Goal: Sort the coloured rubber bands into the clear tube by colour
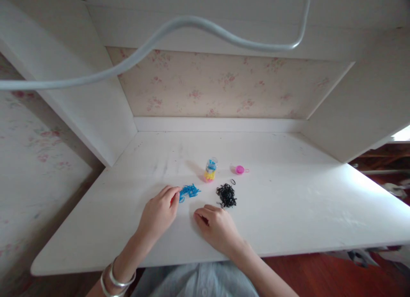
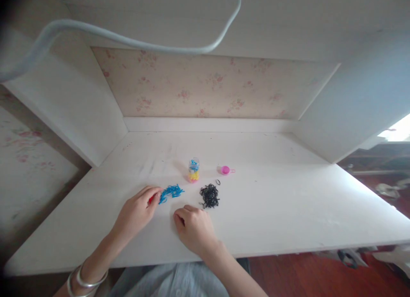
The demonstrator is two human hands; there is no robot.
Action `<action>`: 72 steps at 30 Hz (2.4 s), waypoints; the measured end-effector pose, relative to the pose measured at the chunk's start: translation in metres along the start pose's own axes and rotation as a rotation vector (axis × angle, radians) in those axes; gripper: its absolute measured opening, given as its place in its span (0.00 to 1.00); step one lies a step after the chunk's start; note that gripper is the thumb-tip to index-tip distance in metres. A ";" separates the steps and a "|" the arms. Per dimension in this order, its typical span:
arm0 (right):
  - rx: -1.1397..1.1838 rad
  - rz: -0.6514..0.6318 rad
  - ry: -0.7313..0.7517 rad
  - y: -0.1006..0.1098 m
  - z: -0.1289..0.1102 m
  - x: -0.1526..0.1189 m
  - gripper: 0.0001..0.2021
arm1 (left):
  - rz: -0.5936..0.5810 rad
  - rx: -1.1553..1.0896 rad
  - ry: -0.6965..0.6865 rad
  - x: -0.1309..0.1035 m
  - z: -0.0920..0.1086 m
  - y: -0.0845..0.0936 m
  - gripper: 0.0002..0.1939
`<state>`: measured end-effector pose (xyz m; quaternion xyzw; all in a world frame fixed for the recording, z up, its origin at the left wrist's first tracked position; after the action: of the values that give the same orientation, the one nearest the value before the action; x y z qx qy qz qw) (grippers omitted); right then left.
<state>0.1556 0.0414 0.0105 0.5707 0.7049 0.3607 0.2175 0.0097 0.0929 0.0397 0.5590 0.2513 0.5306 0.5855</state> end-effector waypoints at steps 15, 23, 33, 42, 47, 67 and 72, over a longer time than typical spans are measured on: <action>-0.231 -0.032 -0.013 -0.022 -0.018 0.053 0.13 | 0.010 -0.012 0.045 -0.052 -0.004 -0.019 0.10; -0.187 0.018 0.028 -0.004 -0.012 0.040 0.14 | 0.010 0.006 0.031 -0.050 -0.002 -0.017 0.10; 0.069 0.145 0.052 0.048 -0.009 0.034 0.14 | 0.023 0.271 0.051 -0.045 0.003 -0.023 0.15; 0.252 0.407 -0.124 0.125 0.021 0.052 0.17 | 0.023 0.395 0.036 -0.043 0.008 -0.027 0.14; 0.129 0.327 -0.098 0.140 0.020 0.075 0.16 | 0.023 0.368 0.056 -0.043 0.007 -0.026 0.12; -0.065 0.190 -0.031 0.140 0.008 0.093 0.14 | 0.153 0.250 0.024 -0.047 0.002 -0.028 0.08; -0.027 0.256 -0.060 0.143 0.012 0.088 0.12 | 0.164 0.156 0.014 -0.045 0.000 -0.028 0.07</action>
<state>0.2348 0.1418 0.1203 0.6636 0.6146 0.3777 0.1981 0.0054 0.0573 0.0005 0.6179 0.2492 0.5594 0.4931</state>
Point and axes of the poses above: each hand's wrist, its own x-axis towards the middle knuckle, its own y-axis out of the back of the hand, z = x × y, the point moved 8 cm from there along x, towards the middle knuckle, and after that the axes turned 8 degrees about x, right-handed, at the moved point
